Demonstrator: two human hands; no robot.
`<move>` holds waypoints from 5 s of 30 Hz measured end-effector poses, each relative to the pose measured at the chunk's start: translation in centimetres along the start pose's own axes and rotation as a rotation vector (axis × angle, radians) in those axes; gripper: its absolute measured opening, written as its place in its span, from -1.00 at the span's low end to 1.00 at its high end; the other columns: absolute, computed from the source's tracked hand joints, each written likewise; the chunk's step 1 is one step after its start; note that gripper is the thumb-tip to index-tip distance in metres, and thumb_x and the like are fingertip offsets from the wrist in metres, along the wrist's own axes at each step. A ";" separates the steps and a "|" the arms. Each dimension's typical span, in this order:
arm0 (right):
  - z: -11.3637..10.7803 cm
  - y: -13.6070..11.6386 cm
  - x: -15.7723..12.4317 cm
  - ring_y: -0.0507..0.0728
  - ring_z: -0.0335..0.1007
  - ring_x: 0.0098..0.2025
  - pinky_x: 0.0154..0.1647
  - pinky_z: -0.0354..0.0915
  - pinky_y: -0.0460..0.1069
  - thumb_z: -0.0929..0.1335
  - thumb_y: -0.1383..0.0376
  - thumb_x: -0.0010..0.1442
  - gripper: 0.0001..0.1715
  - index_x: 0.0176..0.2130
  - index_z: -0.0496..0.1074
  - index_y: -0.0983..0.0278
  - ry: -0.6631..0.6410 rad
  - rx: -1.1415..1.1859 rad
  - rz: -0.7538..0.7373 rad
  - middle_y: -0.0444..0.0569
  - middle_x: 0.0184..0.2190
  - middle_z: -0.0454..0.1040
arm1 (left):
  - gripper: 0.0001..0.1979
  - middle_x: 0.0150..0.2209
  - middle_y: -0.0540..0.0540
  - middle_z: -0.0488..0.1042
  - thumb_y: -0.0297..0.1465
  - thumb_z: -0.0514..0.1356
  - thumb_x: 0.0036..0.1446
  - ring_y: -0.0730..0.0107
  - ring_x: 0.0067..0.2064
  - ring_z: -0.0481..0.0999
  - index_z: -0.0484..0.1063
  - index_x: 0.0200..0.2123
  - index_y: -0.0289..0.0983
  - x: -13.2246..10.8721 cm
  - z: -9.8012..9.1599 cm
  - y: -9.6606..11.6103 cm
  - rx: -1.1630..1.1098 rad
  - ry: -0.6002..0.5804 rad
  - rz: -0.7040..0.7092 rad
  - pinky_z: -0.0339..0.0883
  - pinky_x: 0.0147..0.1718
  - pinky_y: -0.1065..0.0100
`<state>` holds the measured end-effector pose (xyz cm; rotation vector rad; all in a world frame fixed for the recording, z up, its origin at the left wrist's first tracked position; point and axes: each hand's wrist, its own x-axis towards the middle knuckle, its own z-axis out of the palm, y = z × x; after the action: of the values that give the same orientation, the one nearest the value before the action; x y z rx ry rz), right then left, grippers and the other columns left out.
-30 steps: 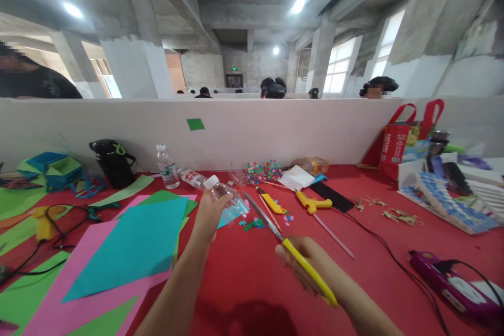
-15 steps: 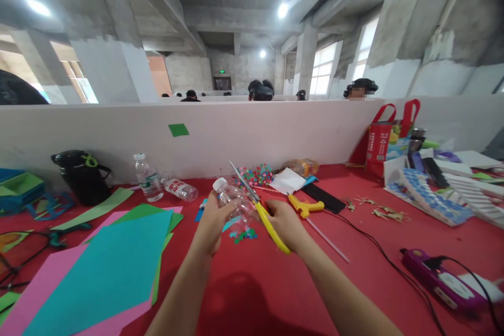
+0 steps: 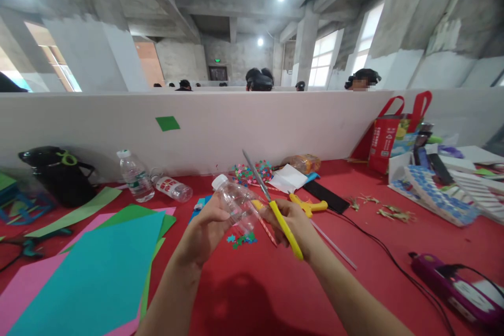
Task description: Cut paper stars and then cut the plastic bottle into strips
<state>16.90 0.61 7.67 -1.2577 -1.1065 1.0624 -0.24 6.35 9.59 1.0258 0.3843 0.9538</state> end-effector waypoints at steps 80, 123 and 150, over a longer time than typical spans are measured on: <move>1.5 -0.5 -1.0 -0.14 -0.16 -0.84 -0.78 0.14 -0.20 0.46 0.14 0.06 -0.52 -0.69 0.26 0.26 -0.136 0.666 -0.160 -0.35 -0.87 0.08 | -0.75 -0.70 0.08 0.28 -0.31 0.20 0.14 0.61 -0.70 0.17 0.50 -0.55 -0.25 -0.8 2.3 -0.1 0.885 0.299 0.314 0.11 -0.67 0.51; 1.3 0.4 -1.7 -0.08 0.05 -0.77 -0.78 -0.02 -0.20 0.37 0.05 0.19 -0.64 -0.44 0.28 0.24 -0.074 0.242 -0.124 -0.29 -0.75 0.25 | -0.86 -0.39 0.02 0.51 -0.45 0.40 -0.11 0.46 -0.28 0.47 0.55 -0.40 -0.23 -1.3 2.0 -1.8 0.142 0.193 -0.099 0.34 -0.21 0.45; -0.1 -0.2 -3.8 0.02 -0.02 -0.51 -0.54 -0.03 -0.06 0.16 -0.26 0.24 -0.36 -0.44 0.16 0.23 -0.498 -0.502 -0.114 -0.20 -0.54 0.15 | -0.82 -0.47 0.04 0.50 -0.54 0.41 -0.23 0.50 -0.39 0.51 0.48 -0.52 -0.27 -2.3 -1.7 3.7 -0.085 0.471 0.177 0.46 -0.34 0.51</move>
<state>16.43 -3.12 7.71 -1.3211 -1.8919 1.0766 -4.51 6.11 11.59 0.7596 0.6435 1.3641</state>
